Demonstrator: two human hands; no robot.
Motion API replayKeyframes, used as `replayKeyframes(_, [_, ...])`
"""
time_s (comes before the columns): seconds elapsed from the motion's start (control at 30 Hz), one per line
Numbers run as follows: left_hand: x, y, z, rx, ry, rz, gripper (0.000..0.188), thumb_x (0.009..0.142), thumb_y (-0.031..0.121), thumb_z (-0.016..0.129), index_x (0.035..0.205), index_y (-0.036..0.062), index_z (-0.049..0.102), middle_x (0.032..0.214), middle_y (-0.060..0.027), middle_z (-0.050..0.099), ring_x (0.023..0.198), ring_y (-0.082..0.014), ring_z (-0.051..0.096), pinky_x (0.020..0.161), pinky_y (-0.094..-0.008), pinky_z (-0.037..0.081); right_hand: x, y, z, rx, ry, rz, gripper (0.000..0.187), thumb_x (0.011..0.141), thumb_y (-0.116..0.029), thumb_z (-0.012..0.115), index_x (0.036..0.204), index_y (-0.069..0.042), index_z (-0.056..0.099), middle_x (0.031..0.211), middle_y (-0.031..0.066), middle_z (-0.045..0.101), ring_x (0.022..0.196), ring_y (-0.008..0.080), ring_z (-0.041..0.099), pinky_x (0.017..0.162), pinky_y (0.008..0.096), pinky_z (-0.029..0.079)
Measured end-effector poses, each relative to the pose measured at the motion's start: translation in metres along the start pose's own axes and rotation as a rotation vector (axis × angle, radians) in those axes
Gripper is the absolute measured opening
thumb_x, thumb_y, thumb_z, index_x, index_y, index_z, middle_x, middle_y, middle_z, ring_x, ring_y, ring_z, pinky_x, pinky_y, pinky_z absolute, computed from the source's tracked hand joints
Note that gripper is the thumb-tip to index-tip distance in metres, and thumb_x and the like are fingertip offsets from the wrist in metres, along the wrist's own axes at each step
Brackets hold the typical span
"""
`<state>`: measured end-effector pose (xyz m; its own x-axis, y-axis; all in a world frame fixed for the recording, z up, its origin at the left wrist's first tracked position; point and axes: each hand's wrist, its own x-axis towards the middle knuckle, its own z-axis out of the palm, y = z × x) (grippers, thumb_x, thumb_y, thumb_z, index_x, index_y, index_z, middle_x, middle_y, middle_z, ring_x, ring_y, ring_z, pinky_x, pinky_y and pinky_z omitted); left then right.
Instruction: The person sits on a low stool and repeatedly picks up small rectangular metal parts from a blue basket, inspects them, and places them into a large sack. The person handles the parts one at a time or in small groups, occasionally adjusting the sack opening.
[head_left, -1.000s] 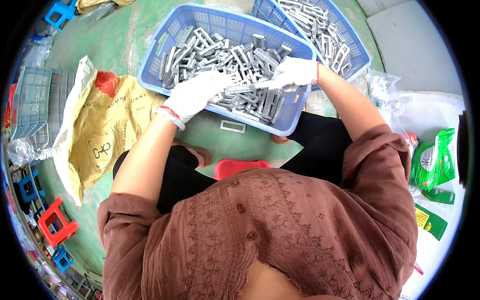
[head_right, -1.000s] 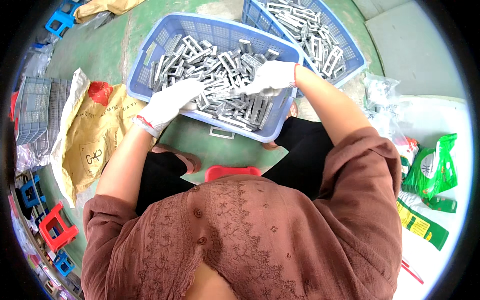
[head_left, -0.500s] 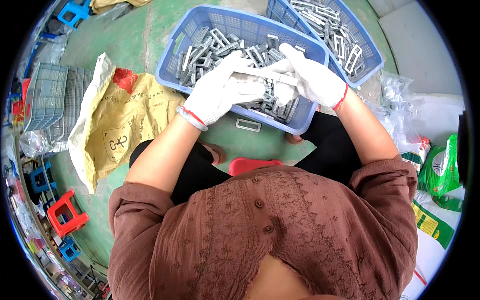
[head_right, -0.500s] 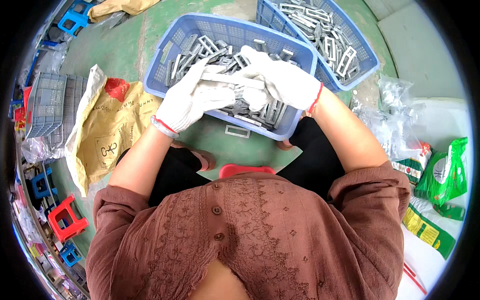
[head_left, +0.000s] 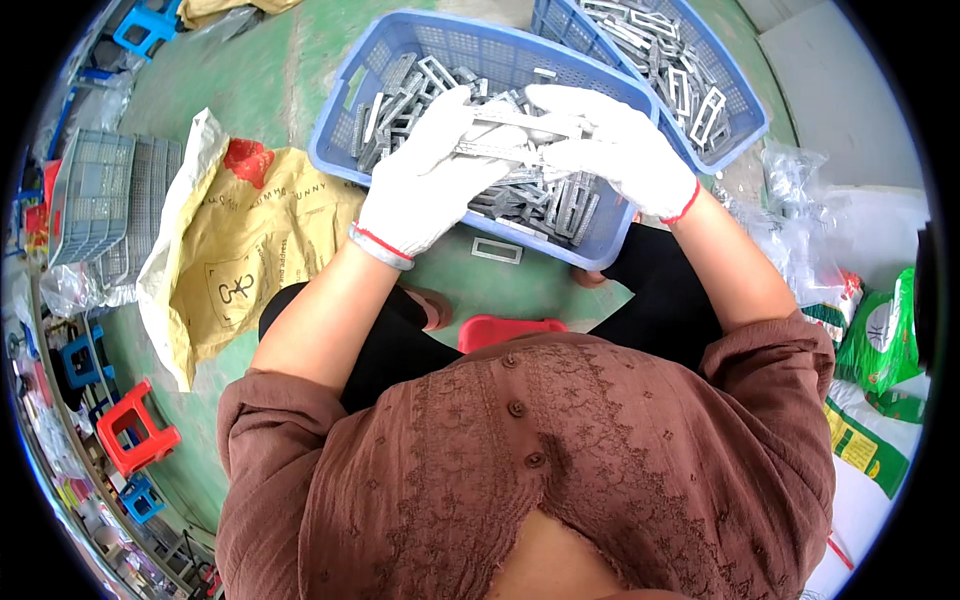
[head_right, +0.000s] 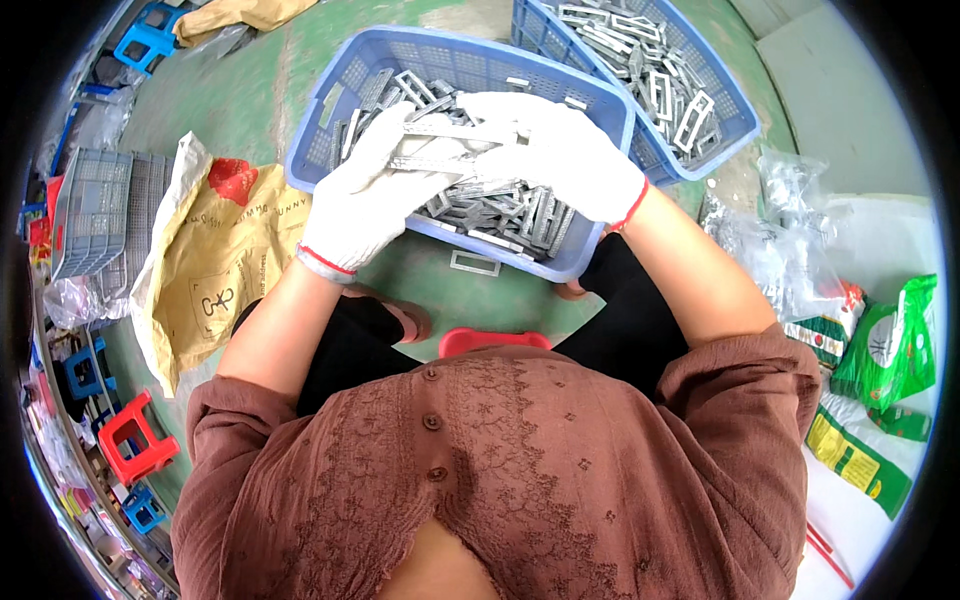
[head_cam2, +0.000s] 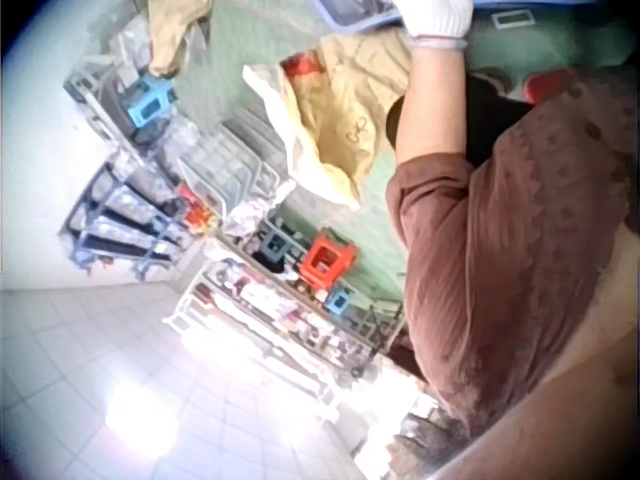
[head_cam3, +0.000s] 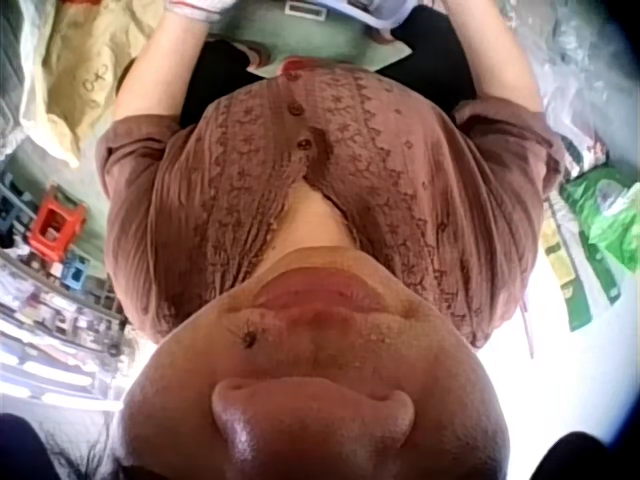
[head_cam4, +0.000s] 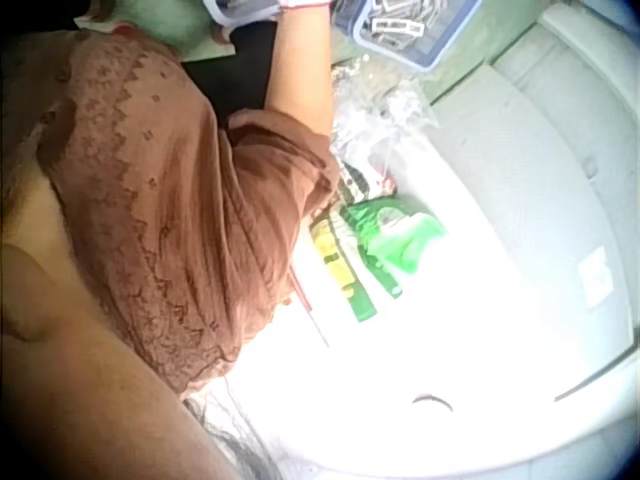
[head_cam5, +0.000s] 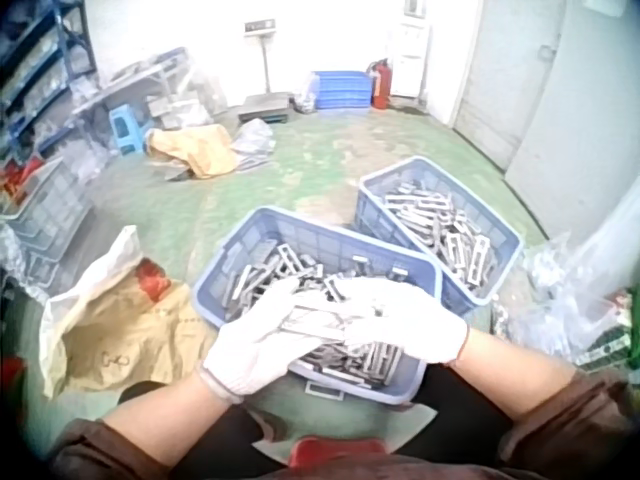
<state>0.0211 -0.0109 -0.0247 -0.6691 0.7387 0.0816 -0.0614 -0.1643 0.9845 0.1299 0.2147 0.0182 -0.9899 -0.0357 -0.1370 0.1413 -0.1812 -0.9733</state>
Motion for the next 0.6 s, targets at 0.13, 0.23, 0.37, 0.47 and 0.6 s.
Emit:
replayKeyframes(0.13, [0.002, 0.017, -0.003, 1.212, 0.034, 0.438, 0.031, 0.089, 0.026, 0.063, 0.119, 0.021, 0.069, 0.125, -0.005, 0.067, 0.125, -0.0263, 0.057, 0.116, -0.0547, 0.031, 0.001, 0.003, 0.009, -0.267, 0.049, -0.137, 0.064, 0.09, 0.001, 0.065, 0.149, -0.003, 0.041, 0.135, 0.013, 0.058, 0.117, 0.0183, 0.059, 0.095, 0.0315, 0.051])
replayKeyframes(0.23, [0.0, 0.018, -0.001, 1.505, 0.064, 0.544, 0.028, 0.087, 0.026, 0.063, 0.113, 0.0243, 0.074, 0.124, -0.0006, 0.069, 0.125, -0.0223, 0.057, 0.119, -0.0589, 0.022, 0.002, 0.006, 0.02, -0.311, 0.086, -0.214, 0.065, 0.09, -0.003, 0.067, 0.149, -0.002, 0.042, 0.13, 0.0137, 0.063, 0.109, 0.0174, 0.062, 0.092, 0.0311, 0.05])
replayKeyframes(0.37, [-0.004, -0.002, -0.005, 1.59, 0.075, 0.444, 0.032, 0.089, 0.028, 0.063, 0.12, 0.0187, 0.062, 0.127, -0.0036, 0.067, 0.125, -0.0237, 0.056, 0.119, -0.0594, 0.015, 0.001, 0.001, 0.037, -0.846, 0.133, -0.351, 0.064, 0.089, -0.011, 0.071, 0.147, -0.002, 0.045, 0.128, 0.0174, 0.066, 0.108, 0.019, 0.066, 0.096, 0.0305, 0.049])
replayKeyframes(0.47, [-0.001, -0.02, -0.012, 1.558, 0.069, 0.475, 0.091, 0.083, 0.027, 0.075, 0.148, 0.004, 0.015, 0.134, -0.0112, 0.059, 0.127, -0.0286, 0.053, 0.117, -0.0445, 0.028, 0.002, 0.005, 0.042, -1.086, 0.16, -0.537, 0.064, 0.088, -0.014, 0.072, 0.146, -0.002, 0.047, 0.125, 0.0171, 0.067, 0.108, 0.023, 0.068, 0.095, 0.0324, 0.05])
replayKeyframes(0.6, [-0.001, 0.001, -0.005, 1.41, -0.017, 0.414, 0.082, 0.091, 0.027, 0.067, 0.152, -0.0002, 0.02, 0.135, -0.0163, 0.055, 0.125, -0.0303, 0.054, 0.114, -0.0434, 0.036, 0.001, -0.009, 0.056, -1.292, 0.101, -0.374, 0.062, 0.088, -0.021, 0.073, 0.143, -0.003, 0.051, 0.128, 0.0177, 0.065, 0.104, 0.0289, 0.068, 0.09, 0.0352, 0.053])
